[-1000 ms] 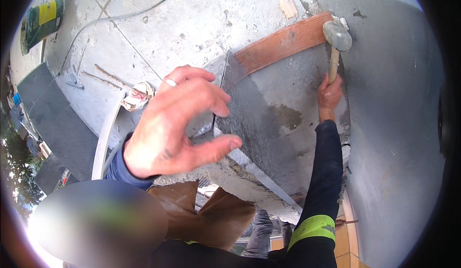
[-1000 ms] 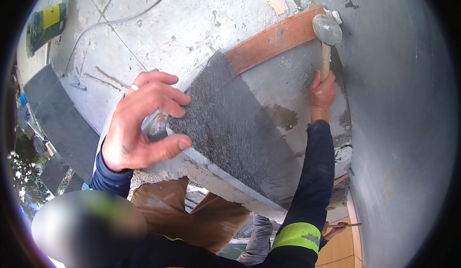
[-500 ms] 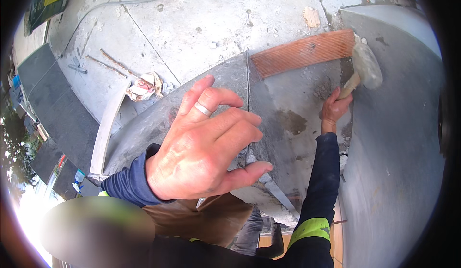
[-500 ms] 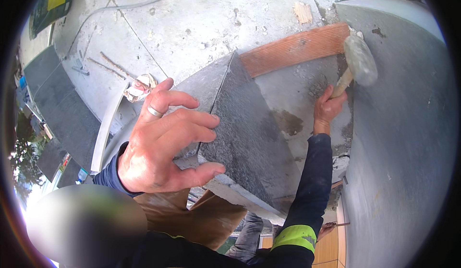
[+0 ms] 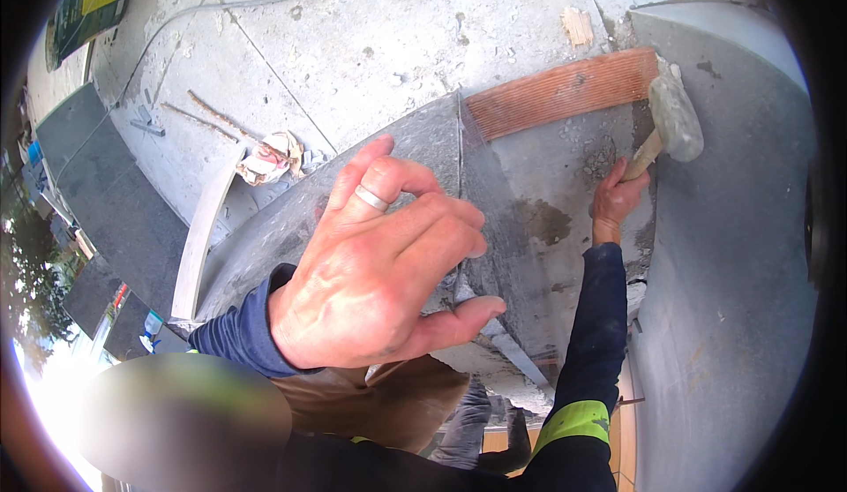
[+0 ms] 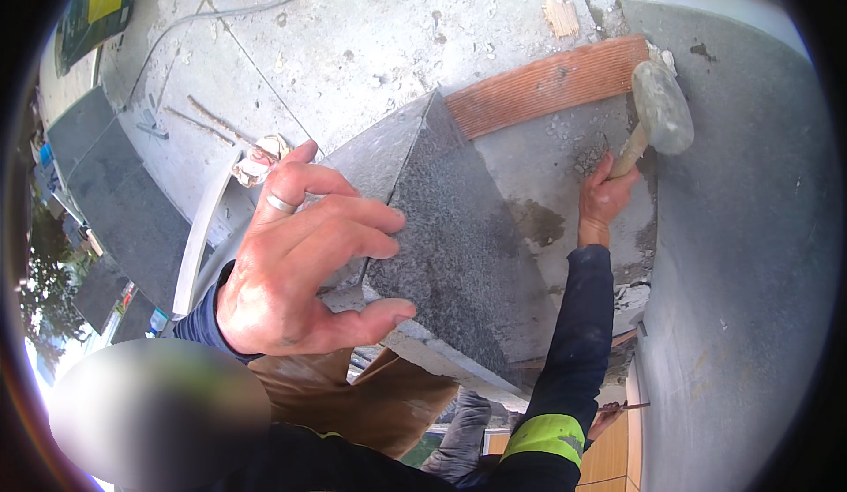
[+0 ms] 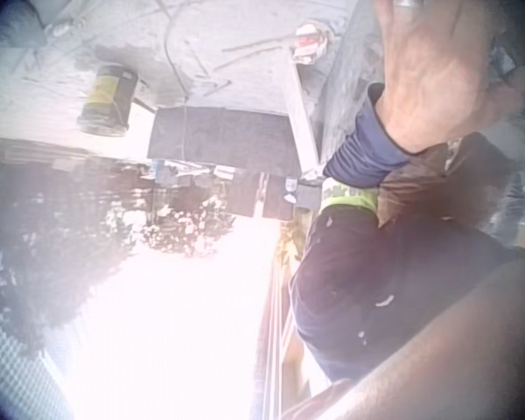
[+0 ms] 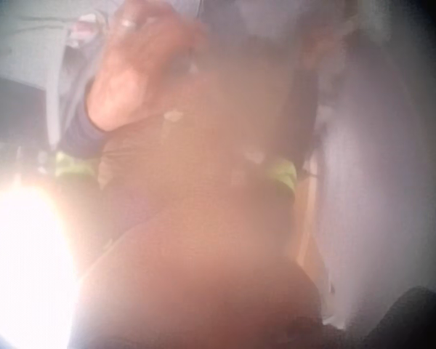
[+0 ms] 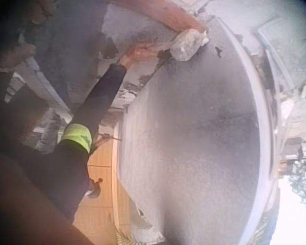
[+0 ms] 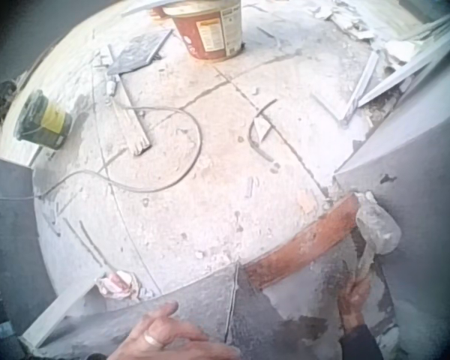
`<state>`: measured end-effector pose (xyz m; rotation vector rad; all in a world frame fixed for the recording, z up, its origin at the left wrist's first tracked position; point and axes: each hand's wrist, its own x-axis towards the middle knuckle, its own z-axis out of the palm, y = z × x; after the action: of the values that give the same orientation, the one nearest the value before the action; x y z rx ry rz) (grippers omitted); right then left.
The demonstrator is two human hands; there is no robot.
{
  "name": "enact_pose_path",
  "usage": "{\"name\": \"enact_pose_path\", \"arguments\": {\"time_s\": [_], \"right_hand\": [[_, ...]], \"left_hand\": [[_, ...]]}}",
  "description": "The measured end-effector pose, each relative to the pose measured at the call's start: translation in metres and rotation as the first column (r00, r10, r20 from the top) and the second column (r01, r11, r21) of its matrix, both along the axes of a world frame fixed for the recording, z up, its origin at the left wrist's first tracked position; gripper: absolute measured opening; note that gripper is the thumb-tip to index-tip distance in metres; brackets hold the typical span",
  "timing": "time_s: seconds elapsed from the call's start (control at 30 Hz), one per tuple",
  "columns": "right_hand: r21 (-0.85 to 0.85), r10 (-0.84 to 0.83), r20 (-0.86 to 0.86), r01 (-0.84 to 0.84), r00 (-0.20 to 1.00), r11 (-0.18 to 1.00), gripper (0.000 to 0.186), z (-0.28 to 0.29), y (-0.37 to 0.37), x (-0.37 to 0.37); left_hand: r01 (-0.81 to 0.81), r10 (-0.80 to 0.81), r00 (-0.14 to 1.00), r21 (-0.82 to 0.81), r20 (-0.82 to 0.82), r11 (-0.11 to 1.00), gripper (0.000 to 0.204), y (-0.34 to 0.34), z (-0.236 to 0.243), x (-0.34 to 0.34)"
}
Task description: The person installs a stone tile onto a metal frame over a mesh base. They use a hammer to tap the tile into place, apply sealant from a bottle along the edges, and measure the frame with a tape measure. A second worker is visible nearby.
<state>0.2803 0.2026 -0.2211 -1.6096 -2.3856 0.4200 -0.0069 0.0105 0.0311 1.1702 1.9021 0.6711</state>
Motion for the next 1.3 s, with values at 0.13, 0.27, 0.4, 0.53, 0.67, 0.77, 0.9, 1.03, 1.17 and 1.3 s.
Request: {"name": "enact_pose_path", "arguments": {"time_s": [0.13,0.27,0.4,0.53,0.67,0.77,0.9,1.03,1.17,1.3], "right_hand": [[-0.221,0.08,0.193,-0.036,0.978,0.975,0.03,-0.008,0.007,0.012],[-0.253,0.061,0.091,-0.036,0.994,0.967,0.029,-0.005,0.006,0.007],[-0.177,-0.009,-0.066,-0.003,0.998,0.984,0.028,0.003,0.0,-0.001],[-0.093,0.014,0.066,-0.008,0.998,0.996,0.03,-0.009,0.001,0.009],[-0.184,0.071,0.157,-0.041,0.985,0.982,0.029,-0.021,0.001,0.018],[-0.173,0.062,0.085,-0.046,0.995,0.984,0.029,-0.016,-0.002,0.016],[-0.156,0.069,0.115,-0.05,0.991,0.987,0.029,-0.019,-0.005,0.017],[-0.171,-0.018,0.081,0.032,0.997,0.985,0.029,-0.012,-0.006,0.009],[-0.247,-0.017,-0.092,-0.006,0.996,0.969,0.027,0.022,-0.021,0.004],[-0.787,-0.184,-0.085,0.047,0.979,0.615,0.022,0.109,-0.032,-0.018]], "left_hand": [[0.008,-0.008,1.0,-0.01,0.012,1.0,0.039,0.0,0.001,0.001],[0.01,-0.01,1.0,-0.009,0.01,1.0,0.039,0.002,0.0,0.0],[0.01,-0.01,1.0,-0.021,0.019,1.0,0.039,0.002,0.001,0.0],[0.015,-0.014,0.999,-0.024,0.032,1.0,0.039,0.002,0.002,-0.002],[0.023,-0.022,0.999,-0.048,0.024,0.999,0.041,0.004,0.003,0.001],[0.004,-0.003,1.0,-0.047,0.029,0.999,0.042,0.003,0.003,0.0],[0.001,0.002,0.999,-0.073,0.042,0.997,0.05,0.001,0.006,-0.002],[-0.053,0.056,0.996,-0.04,0.067,0.998,0.058,0.0,0.0,-0.003],[0.018,-0.01,0.995,-0.081,0.097,0.997,0.062,-0.002,0.0,-0.004],[-0.057,0.063,0.998,-0.277,0.014,0.959,0.061,-0.005,0.004,0.008]]}}
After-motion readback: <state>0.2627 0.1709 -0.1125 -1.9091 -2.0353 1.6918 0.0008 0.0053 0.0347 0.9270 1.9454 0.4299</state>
